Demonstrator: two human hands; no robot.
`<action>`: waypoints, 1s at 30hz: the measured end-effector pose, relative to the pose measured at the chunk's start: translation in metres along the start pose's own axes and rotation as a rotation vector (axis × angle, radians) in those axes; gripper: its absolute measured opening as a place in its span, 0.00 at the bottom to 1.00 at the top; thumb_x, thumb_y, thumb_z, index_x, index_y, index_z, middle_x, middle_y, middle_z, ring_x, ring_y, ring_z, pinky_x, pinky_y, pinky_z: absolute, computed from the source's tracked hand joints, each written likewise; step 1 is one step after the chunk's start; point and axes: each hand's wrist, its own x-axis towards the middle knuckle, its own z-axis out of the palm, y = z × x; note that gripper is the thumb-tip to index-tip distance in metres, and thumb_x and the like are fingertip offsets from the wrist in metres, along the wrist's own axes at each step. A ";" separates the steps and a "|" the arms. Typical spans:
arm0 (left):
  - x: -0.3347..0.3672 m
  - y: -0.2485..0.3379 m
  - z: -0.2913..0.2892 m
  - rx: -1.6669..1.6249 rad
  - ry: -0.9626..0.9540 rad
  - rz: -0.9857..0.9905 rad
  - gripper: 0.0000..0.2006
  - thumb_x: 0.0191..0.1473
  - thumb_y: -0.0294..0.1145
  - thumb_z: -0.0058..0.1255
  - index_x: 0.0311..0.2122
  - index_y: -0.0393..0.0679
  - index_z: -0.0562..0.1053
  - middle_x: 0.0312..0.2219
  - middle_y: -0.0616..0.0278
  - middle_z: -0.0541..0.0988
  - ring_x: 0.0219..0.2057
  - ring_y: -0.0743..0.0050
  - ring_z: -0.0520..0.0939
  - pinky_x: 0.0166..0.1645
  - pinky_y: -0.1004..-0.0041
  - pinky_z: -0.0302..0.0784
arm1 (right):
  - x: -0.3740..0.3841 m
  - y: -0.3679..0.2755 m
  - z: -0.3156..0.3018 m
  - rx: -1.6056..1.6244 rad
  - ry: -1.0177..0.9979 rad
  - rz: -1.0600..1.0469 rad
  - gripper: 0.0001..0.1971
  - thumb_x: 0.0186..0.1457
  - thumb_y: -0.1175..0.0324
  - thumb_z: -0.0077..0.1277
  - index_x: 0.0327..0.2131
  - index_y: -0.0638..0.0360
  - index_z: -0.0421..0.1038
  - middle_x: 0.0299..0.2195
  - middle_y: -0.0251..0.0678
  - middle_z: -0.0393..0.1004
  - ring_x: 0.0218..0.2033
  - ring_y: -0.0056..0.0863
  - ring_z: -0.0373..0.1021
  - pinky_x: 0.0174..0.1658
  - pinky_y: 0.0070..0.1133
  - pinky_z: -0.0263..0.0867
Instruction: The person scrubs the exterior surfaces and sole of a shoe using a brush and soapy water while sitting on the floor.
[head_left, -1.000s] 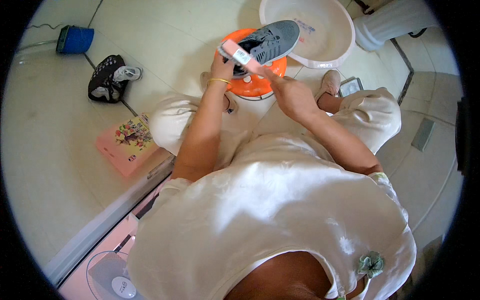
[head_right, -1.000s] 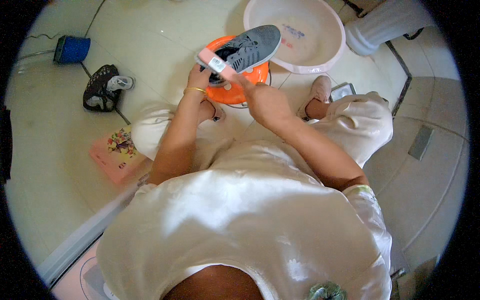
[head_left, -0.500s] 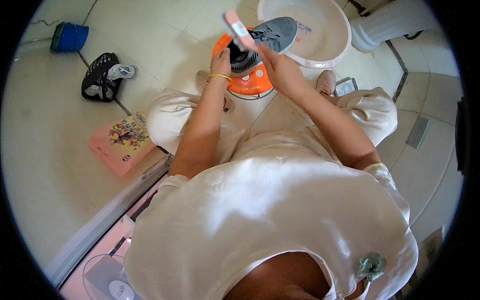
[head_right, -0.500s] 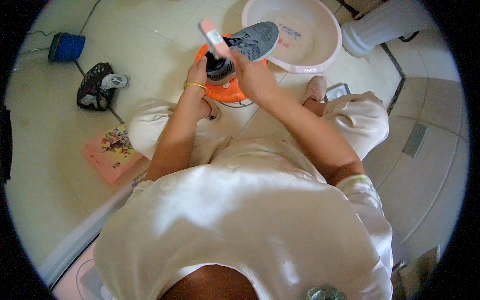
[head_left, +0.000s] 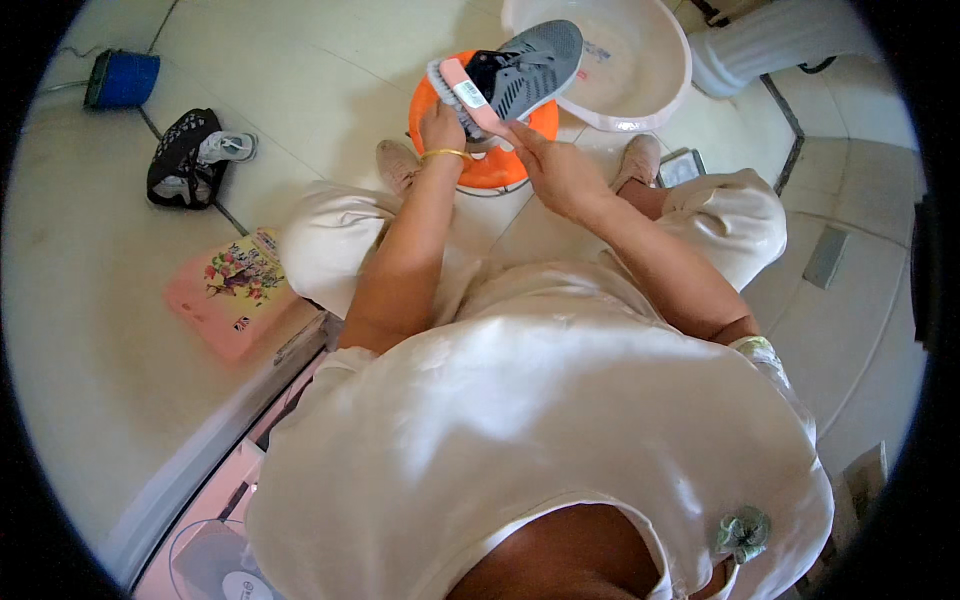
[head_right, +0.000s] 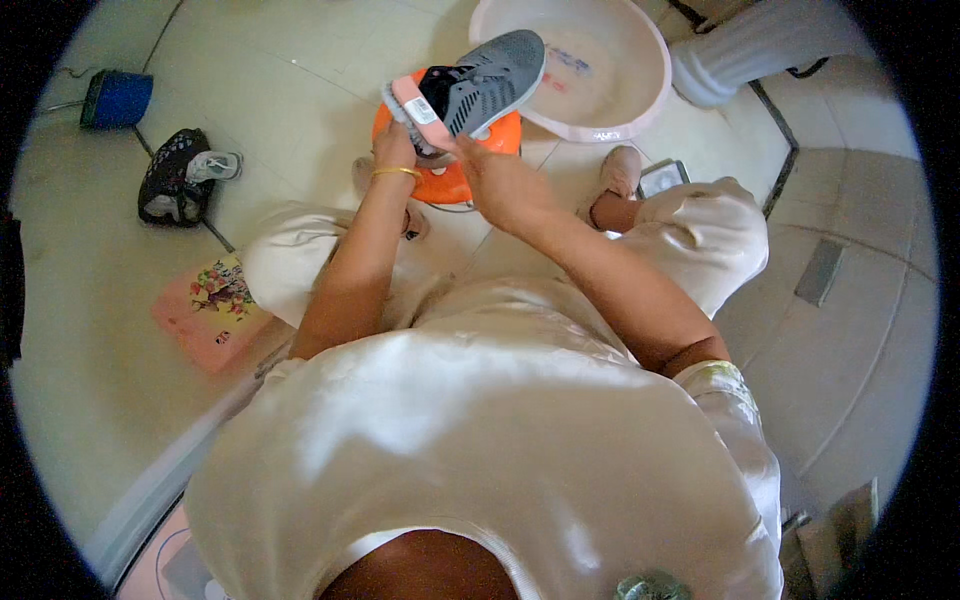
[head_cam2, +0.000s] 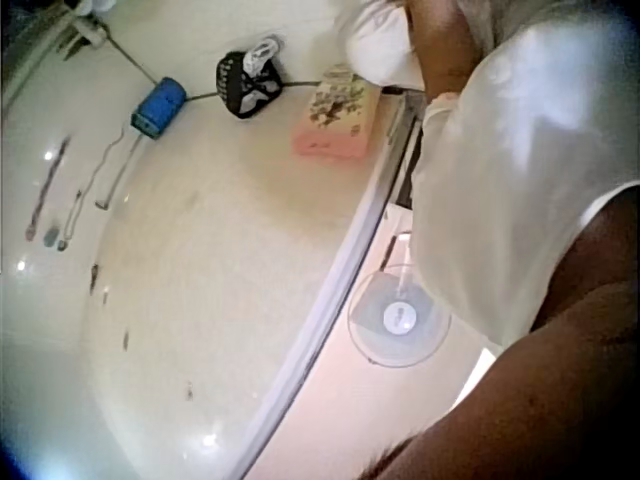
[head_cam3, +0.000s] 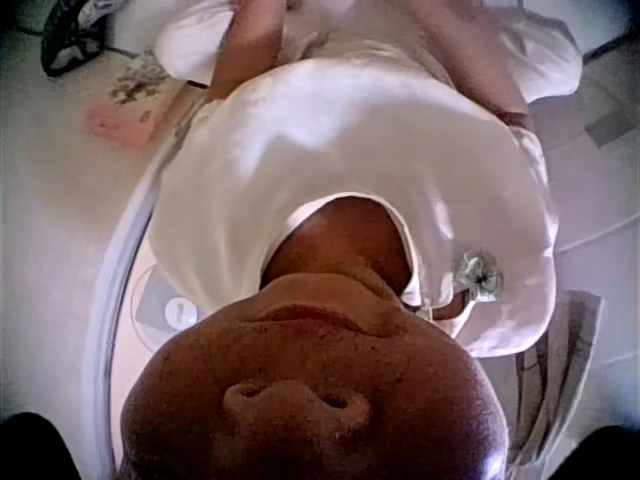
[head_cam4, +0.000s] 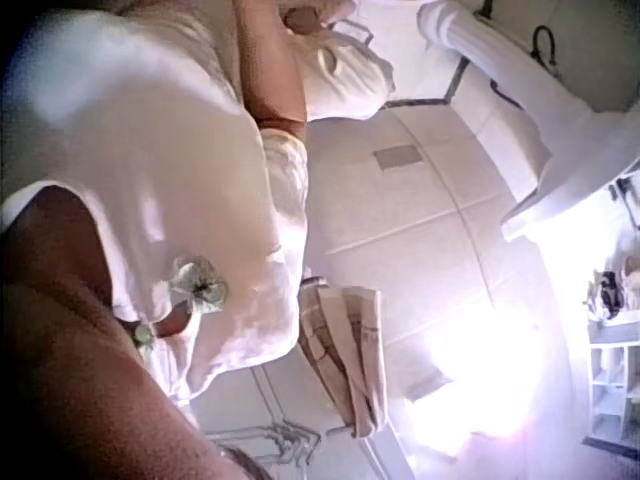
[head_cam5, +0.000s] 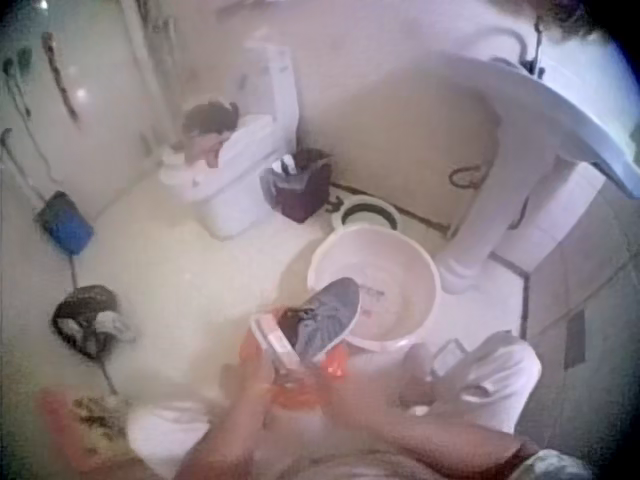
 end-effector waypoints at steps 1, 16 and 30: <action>-0.002 0.003 0.000 0.135 0.006 0.060 0.19 0.53 0.41 0.35 0.31 0.34 0.71 0.30 0.42 0.73 0.33 0.51 0.73 0.39 0.64 0.65 | -0.006 0.003 0.002 0.002 -0.069 0.007 0.19 0.57 0.59 0.34 0.50 0.54 0.59 0.28 0.54 0.71 0.29 0.51 0.68 0.32 0.37 0.64; -0.007 0.019 0.001 -0.061 -0.129 -0.261 0.22 0.51 0.46 0.41 0.32 0.32 0.72 0.31 0.51 0.76 0.34 0.65 0.75 0.39 0.71 0.67 | -0.031 0.027 -0.102 0.678 -0.451 0.403 0.19 0.56 0.63 0.39 0.50 0.59 0.60 0.16 0.24 0.56 0.14 0.11 0.52 0.16 0.11 0.49; 0.007 0.051 0.020 1.022 -0.349 0.966 0.22 0.39 0.23 0.49 0.44 0.49 0.65 0.51 0.61 0.59 0.51 0.58 0.63 0.52 0.58 0.59 | -0.069 0.040 -0.116 0.412 -0.560 0.337 0.18 0.57 0.62 0.38 0.50 0.57 0.62 0.16 0.24 0.57 0.16 0.12 0.52 0.19 0.13 0.50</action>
